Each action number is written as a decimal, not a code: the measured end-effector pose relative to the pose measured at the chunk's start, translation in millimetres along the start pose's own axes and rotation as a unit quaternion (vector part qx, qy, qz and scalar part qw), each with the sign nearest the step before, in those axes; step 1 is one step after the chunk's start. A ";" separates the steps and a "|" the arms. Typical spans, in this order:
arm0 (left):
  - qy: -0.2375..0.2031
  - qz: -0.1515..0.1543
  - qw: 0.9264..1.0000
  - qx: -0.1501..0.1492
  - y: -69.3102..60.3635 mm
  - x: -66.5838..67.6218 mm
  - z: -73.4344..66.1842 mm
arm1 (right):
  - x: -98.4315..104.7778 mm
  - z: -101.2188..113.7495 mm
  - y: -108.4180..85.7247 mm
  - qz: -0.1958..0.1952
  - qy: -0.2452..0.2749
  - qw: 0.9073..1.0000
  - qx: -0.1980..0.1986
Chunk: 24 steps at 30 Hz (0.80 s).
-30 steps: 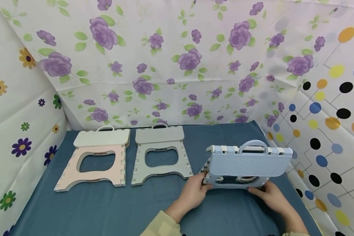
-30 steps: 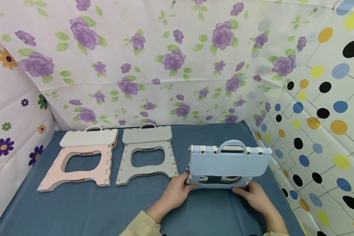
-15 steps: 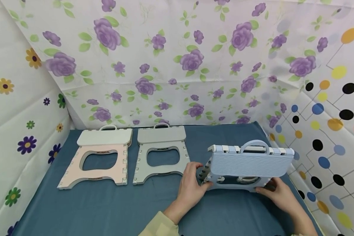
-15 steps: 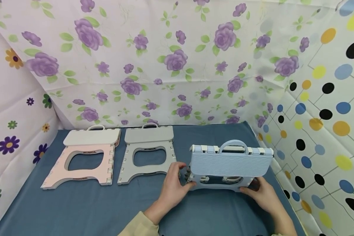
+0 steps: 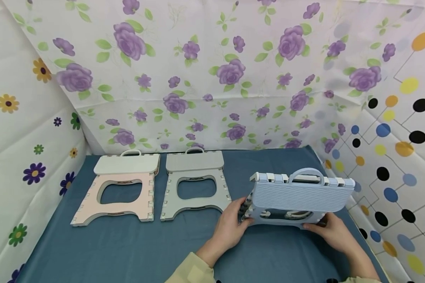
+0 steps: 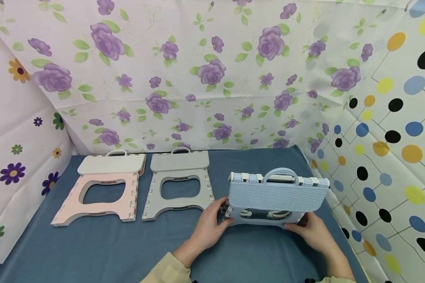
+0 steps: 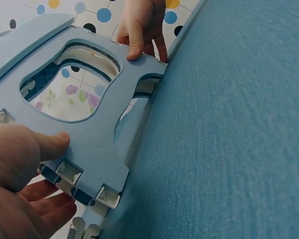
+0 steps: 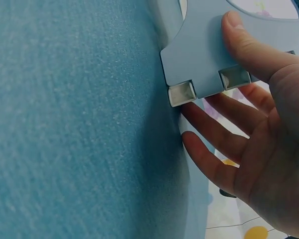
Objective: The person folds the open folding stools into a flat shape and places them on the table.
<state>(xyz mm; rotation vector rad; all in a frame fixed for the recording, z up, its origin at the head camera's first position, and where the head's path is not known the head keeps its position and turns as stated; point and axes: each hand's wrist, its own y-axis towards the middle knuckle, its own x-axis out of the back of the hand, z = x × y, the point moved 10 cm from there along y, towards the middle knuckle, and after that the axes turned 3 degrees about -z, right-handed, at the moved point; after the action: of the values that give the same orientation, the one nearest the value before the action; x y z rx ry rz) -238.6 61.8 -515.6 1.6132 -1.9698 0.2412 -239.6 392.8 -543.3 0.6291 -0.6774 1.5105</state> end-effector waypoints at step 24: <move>-0.054 -0.038 0.998 -0.021 5.3 3.3 8.6 | -9.8 -23.7 3.2 -0.011 0.040 0.996 -0.077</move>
<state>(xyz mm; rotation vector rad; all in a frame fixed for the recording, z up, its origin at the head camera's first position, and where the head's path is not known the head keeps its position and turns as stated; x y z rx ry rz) -246.7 56.2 -519.7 1.7029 -1.9740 0.0850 -242.1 403.7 -566.6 0.4564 -0.7150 1.4402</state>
